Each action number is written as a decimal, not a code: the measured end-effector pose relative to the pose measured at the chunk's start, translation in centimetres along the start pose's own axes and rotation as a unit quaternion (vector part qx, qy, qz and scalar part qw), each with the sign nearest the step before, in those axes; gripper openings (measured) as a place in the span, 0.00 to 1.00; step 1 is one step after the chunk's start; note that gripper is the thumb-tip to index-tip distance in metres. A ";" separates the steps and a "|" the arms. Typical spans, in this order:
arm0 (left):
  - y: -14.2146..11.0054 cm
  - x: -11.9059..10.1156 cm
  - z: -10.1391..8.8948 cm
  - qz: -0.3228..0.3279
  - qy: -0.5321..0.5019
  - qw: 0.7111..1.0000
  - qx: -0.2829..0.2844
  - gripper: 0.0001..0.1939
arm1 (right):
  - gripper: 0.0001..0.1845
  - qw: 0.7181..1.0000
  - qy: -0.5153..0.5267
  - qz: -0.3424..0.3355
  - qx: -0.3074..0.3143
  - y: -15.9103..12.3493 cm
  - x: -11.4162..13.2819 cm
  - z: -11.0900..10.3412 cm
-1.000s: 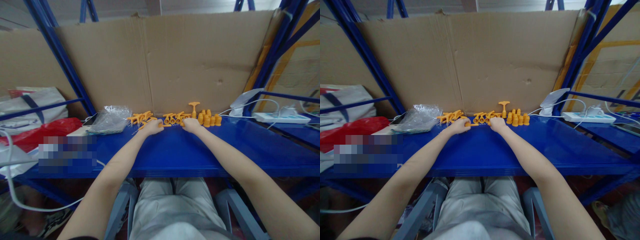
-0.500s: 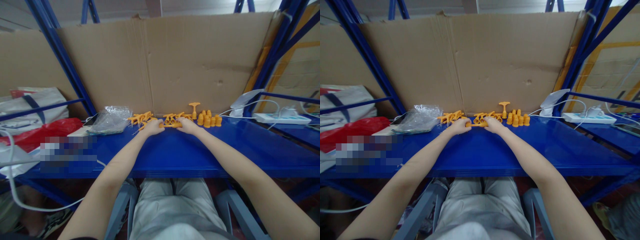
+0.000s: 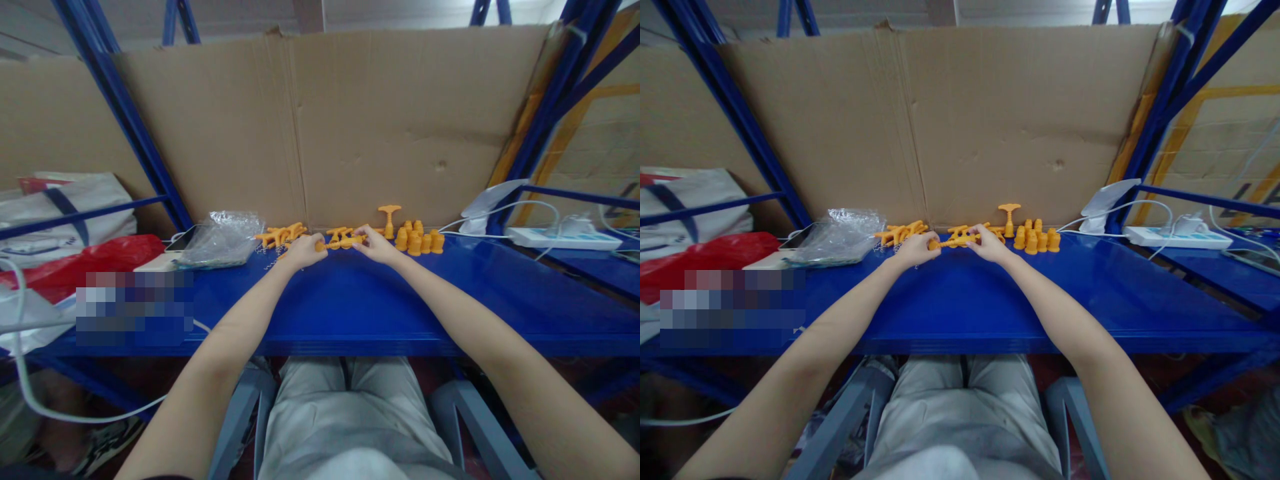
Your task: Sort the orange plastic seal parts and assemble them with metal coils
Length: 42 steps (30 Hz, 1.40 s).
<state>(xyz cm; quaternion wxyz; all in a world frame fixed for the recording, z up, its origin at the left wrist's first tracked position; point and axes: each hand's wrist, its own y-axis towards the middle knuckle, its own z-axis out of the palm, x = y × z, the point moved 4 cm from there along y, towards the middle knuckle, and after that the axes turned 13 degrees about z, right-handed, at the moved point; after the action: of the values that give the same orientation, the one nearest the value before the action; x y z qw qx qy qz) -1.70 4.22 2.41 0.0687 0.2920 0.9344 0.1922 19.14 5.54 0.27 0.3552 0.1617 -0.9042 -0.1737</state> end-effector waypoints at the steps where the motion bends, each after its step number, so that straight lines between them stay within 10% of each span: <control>1: 0.0 -0.1 -0.1 -0.002 0.003 1.000 -0.001 0.17 | 0.17 1.000 -0.007 -0.007 -0.004 0.0 0.1 -0.1; 11: -0.2 0.0 -0.3 -0.011 -0.008 1.000 -0.001 0.16 | 0.18 0.999 -0.002 -0.036 0.012 0.1 0.4 -0.7; 23: -0.2 -0.3 -0.7 -0.010 0.006 0.999 -0.037 0.19 | 0.10 0.958 0.211 0.187 0.052 -0.6 1.3 -1.1; 36: -0.2 -0.1 -0.6 -0.011 0.012 0.999 -0.041 0.18 | 0.07 0.945 0.229 0.194 0.133 -1.0 0.6 -1.2; 42: -0.2 -0.6 -0.5 0.012 0.018 0.999 -0.043 0.19 | 0.28 0.939 0.198 0.244 0.138 -1.2 0.7 -1.0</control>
<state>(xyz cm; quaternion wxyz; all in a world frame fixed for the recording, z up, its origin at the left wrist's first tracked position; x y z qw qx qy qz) -1.42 3.54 2.75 0.0621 0.2960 0.9229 0.2384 19.56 4.00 0.88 0.5329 0.0149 -0.8422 0.0807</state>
